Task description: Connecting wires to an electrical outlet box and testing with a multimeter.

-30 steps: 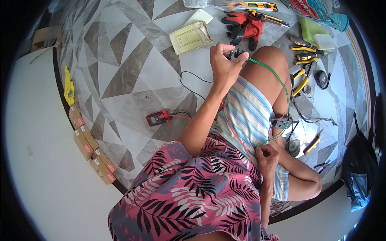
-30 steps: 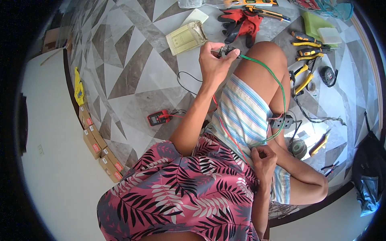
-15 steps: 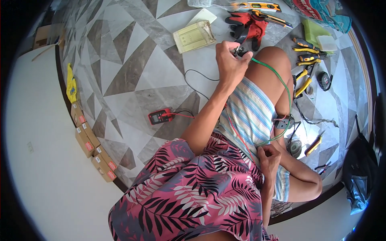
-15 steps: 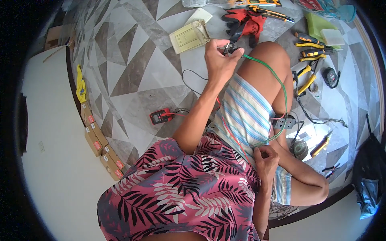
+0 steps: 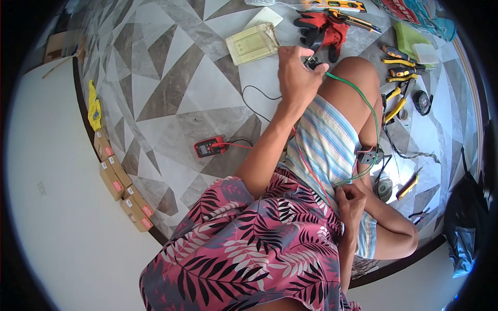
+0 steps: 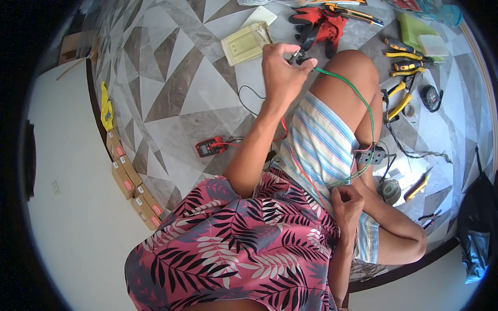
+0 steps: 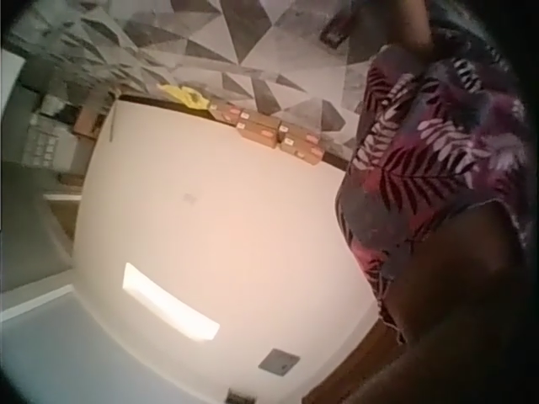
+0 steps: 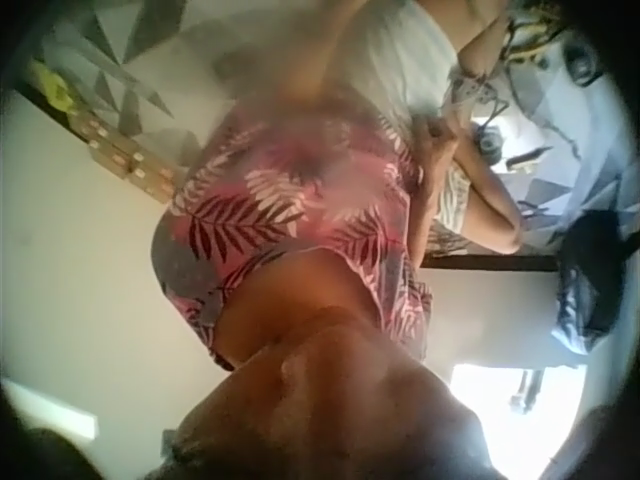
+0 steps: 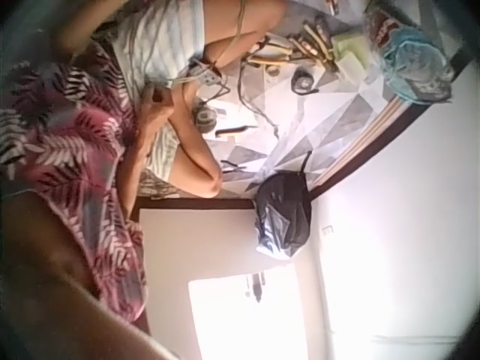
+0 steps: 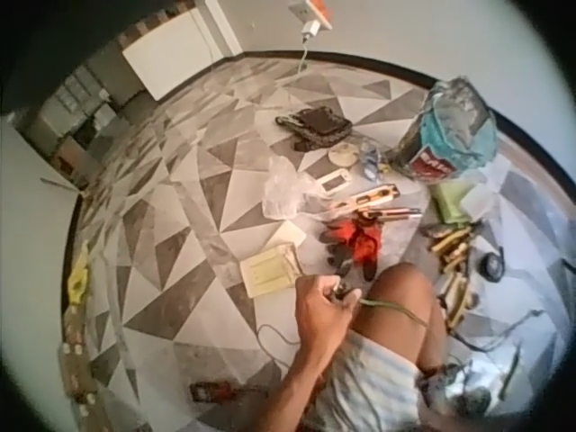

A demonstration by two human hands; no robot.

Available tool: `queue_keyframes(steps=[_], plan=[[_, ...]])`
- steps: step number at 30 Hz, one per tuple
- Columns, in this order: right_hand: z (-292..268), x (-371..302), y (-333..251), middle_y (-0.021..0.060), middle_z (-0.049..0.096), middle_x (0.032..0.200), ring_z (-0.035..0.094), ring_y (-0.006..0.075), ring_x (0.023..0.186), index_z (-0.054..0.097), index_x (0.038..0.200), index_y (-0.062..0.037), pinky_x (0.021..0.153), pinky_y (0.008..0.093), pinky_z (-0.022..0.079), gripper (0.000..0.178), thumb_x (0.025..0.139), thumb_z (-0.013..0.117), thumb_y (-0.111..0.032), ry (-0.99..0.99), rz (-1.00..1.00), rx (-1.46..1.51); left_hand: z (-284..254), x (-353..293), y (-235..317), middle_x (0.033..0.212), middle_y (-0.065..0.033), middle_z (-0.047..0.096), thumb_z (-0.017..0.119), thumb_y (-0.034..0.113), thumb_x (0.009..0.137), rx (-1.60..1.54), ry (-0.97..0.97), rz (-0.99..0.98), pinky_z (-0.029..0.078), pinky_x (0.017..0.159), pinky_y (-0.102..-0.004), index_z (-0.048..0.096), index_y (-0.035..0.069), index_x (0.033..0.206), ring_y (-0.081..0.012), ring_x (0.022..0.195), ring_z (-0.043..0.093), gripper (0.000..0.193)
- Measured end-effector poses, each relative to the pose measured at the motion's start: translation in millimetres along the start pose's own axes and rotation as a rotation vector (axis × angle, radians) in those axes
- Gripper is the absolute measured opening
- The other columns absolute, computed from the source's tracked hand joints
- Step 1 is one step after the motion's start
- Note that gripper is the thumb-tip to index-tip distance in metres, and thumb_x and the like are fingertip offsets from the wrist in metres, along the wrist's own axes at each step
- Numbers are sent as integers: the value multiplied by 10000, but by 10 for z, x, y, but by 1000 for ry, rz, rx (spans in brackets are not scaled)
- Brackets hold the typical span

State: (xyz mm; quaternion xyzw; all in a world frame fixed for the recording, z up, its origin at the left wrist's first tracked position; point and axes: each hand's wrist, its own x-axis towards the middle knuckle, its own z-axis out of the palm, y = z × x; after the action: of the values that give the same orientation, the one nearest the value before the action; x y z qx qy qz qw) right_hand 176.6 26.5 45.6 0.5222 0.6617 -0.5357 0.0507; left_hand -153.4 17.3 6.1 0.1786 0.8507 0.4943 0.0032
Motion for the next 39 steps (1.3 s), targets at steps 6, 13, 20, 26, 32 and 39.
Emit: queue_keyframes(steps=[6, 13, 20, 26, 32, 39], plan=[[-28, 13, 5, 76, 655, 666, 587, 104, 603, 685, 819, 62, 591, 277, 477, 164, 833, 720, -98, 34, -8, -34, -213, 75, 64, 1049, -111, 587, 945, 251, 637, 215, -103, 46, 520, 753, -401, 718, 29, 931, -292, 897, 634, 432], [-31, 3, 42, 81, 656, 658, 598, 109, 591, 684, 808, 56, 586, 281, 479, 147, 824, 719, -86, 51, -30, -33, -273, 121, 103, 1052, -101, 595, 945, 309, 640, 295, -198, 2, 520, 745, -411, 728, 51, 941, -298, 903, 645, 453], [-71, 21, 63, 88, 659, 675, 605, 119, 601, 679, 808, 57, 598, 288, 485, 147, 822, 717, -84, 59, -36, -43, -329, 248, 49, 1058, -88, 586, 925, 388, 646, 375, -283, 184, 524, 688, -450, 686, 81, 879, -324, 818, 657, 454], [-89, 44, 102, 37, 608, 647, 524, 67, 580, 658, 800, 52, 555, 261, 430, 153, 843, 711, -85, 105, -107, -70, -362, 385, -122, 1038, -80, 594, 917, 463, 628, 417, -337, 391, 529, 687, -436, 677, 94, 858, -302, 833, 649, 497], [-116, 74, 31, 111, 659, 700, 621, 162, 588, 672, 784, 50, 592, 298, 491, 119, 801, 714, -60, 134, -108, -107, -411, 395, -190, 1033, -81, 606, 920, 456, 631, 394, -363, 365, 533, 717, -417, 672, 85, 854, -306, 867, 650, 499], [-117, 79, -1, 122, 659, 715, 621, 178, 584, 675, 767, 49, 595, 315, 491, 123, 802, 713, -62, 110, -87, -86, -408, 377, -210, 1024, -74, 605, 908, 482, 654, 416, -386, 353, 527, 712, -416, 665, 81, 891, -303, 862, 647, 525]])
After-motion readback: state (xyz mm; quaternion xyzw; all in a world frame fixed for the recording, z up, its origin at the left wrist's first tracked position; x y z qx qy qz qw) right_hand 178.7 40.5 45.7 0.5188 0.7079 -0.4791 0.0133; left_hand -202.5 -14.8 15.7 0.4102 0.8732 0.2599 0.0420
